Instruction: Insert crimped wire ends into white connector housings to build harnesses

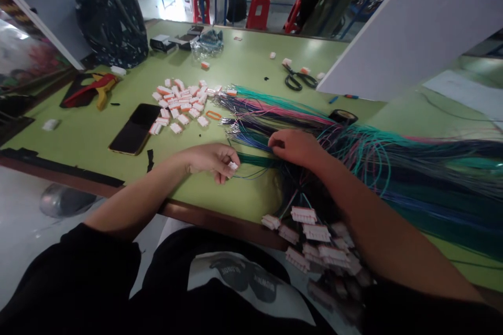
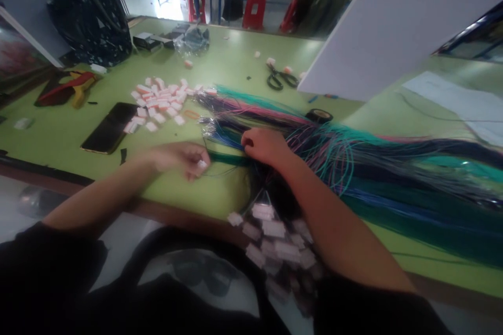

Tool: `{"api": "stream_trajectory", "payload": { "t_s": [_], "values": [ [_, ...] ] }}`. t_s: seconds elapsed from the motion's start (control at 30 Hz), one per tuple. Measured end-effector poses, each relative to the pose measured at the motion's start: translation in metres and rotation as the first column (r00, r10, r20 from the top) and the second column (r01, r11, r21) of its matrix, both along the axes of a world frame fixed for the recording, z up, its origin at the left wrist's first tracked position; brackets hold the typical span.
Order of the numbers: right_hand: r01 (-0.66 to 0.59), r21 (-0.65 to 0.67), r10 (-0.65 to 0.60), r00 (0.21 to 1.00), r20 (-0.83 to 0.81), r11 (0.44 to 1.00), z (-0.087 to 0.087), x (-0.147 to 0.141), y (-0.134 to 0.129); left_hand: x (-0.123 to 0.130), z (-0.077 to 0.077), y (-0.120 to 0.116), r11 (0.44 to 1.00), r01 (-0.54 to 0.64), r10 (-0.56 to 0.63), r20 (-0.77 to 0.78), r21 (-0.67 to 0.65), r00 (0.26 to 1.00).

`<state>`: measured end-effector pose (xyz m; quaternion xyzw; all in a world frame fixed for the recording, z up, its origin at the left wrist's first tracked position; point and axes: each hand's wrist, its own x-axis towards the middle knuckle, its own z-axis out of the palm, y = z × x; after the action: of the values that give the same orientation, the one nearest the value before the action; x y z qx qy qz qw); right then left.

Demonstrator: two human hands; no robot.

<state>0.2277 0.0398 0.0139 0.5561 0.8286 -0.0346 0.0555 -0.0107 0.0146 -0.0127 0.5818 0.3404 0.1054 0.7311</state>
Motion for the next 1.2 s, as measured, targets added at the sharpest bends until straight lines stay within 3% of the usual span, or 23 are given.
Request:
{"api": "stream_trajectory", "payload": {
  "t_s": [0.13, 0.3, 0.63, 0.73, 0.8, 0.93, 1.03, 1.2],
  "values": [
    [-0.102, 0.005, 0.102, 0.993, 0.068, 0.995, 0.0, -0.003, -0.004, 0.001, 0.0, 0.0, 1.0, 0.004, -0.004, 0.005, -0.016, 1.0],
    [-0.15, 0.051, 0.139, 0.974, 0.182, 0.987, 0.002, -0.013, -0.011, 0.002, 0.001, -0.001, 1.0, -0.016, 0.016, -0.011, -0.024, 1.0],
    [-0.012, 0.093, 0.0, 0.992, 0.127, 0.996, 0.005, -0.009, -0.009, 0.001, 0.002, 0.0, 0.999, -0.039, 0.04, 0.01, -0.037, 0.999],
    [0.036, 0.07, -0.035, 0.999, -0.015, 0.997, 0.001, -0.004, -0.003, 0.002, 0.001, 0.0, 0.998, -0.046, 0.047, 0.018, -0.047, 0.999],
    [0.043, 0.003, -0.042, 0.975, -0.218, 0.999, -0.003, -0.001, 0.001, 0.002, 0.001, 0.0, 0.997, -0.057, 0.059, 0.03, -0.058, 0.998],
    [-0.114, -0.177, -0.024, 0.774, -0.633, 0.978, -0.005, 0.0, -0.001, 0.005, -0.002, 0.001, 0.986, -0.137, 0.146, 0.091, -0.097, 0.985],
    [-0.19, -0.251, -0.052, 0.691, -0.721, 0.949, -0.002, -0.004, -0.007, 0.006, -0.005, 0.002, 0.971, -0.199, 0.214, 0.114, -0.129, 0.97],
    [-0.219, -0.276, -0.055, 0.682, -0.729, 0.936, -0.001, -0.007, -0.009, 0.006, -0.003, -0.001, 0.967, -0.223, 0.237, 0.122, -0.123, 0.964]
  ]
}}
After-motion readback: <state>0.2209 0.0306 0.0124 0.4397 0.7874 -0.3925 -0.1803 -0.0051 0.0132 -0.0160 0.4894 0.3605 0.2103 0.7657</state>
